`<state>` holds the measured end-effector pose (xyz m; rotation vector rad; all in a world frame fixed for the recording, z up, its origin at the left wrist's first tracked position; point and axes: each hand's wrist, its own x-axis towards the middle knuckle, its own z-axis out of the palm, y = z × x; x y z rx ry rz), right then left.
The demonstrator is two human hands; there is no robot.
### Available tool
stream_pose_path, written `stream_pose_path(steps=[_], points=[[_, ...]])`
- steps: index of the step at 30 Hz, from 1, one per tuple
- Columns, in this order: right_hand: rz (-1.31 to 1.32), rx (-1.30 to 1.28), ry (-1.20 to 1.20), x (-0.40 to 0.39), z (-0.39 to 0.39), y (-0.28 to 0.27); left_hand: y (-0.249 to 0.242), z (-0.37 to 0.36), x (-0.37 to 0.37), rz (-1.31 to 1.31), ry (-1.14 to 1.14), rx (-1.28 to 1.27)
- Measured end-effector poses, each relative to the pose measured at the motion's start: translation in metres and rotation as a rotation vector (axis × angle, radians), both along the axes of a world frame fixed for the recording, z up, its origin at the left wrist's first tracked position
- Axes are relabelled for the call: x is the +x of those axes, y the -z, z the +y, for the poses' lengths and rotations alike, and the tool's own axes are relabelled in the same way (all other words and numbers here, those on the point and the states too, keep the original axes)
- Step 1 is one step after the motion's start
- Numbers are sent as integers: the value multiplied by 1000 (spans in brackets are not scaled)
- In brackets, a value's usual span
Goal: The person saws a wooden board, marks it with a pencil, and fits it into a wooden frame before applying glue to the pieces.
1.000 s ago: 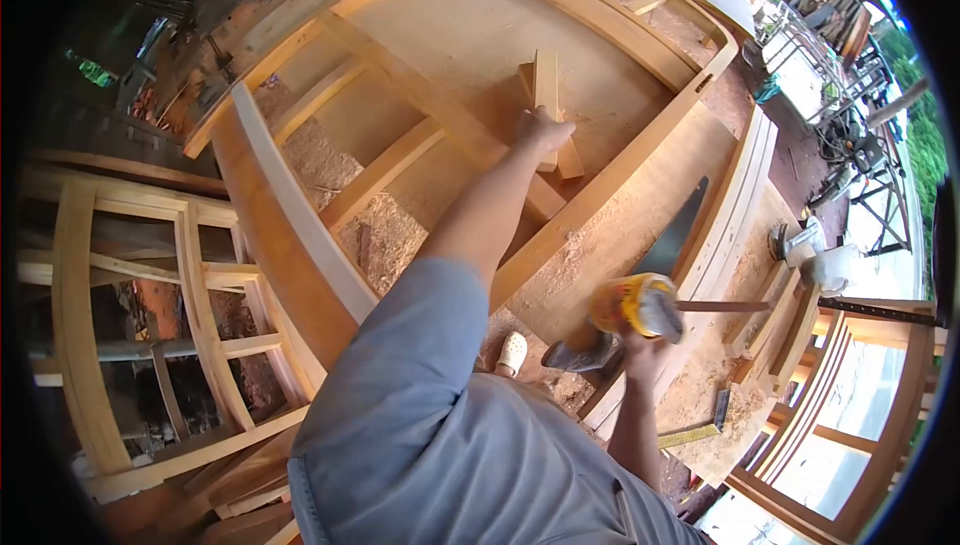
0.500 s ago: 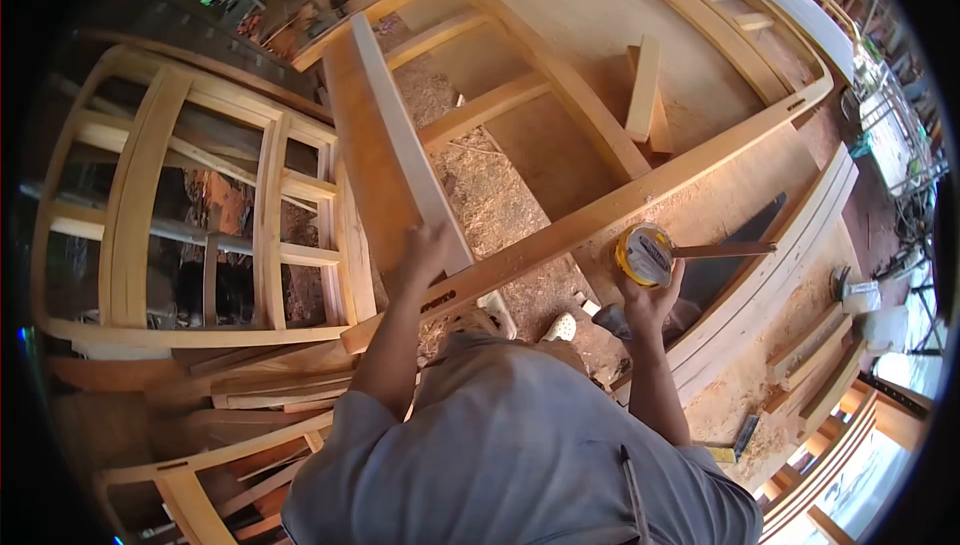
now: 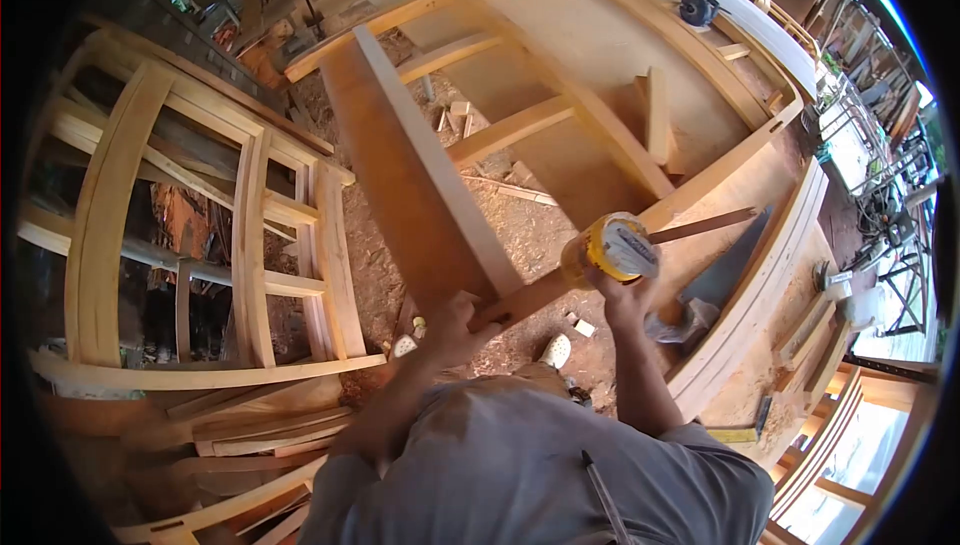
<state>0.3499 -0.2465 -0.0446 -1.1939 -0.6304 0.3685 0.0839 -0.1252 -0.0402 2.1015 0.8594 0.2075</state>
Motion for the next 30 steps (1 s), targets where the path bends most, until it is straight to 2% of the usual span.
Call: stream_pose_path(steps=[1,2,4,6,7,8,10,11,14,15,17,19,21,24,26,28,30], points=[[47,27,-43,-10,14,6,5,1,-17,-38,24,10],[-80,-49,-15,-17,17,9,12,6,-33,-72,56,14],[-163,-18,104,-43,35,23,28,22,-73,-125,210,-12],[-220,-91,224,-56,46,39,30,41,-104,-193,270,-132],[-239,-120,266,-73,57,18,33,53,-122,-157,245,-299],[-242,-144,295,-82,65,18,33,68,-135,-157,275,-322],[-216,-115,441,-105,73,17,24,97,-158,224,334,-535],[-229,-84,488,-115,77,10,39,105,-173,180,360,-330],[-274,-102,572,-121,79,19,53,145,-191,82,352,-175],[-308,-120,609,-120,78,26,43,159,-189,187,310,-196],[-329,-120,587,-122,78,32,61,180,-198,37,203,-169],[-317,-74,549,-134,88,33,47,194,-201,17,116,-114],[-262,-24,526,-144,97,23,55,207,-204,-309,-130,-36],[-290,-31,570,-151,96,32,58,225,-216,-369,-190,-31],[-291,-72,614,-155,89,39,54,248,-218,-307,-134,-65],[-291,-127,647,-167,90,36,60,284,-215,-246,-43,23],[-307,-69,701,-174,93,35,67,327,-204,-311,-51,-59]])
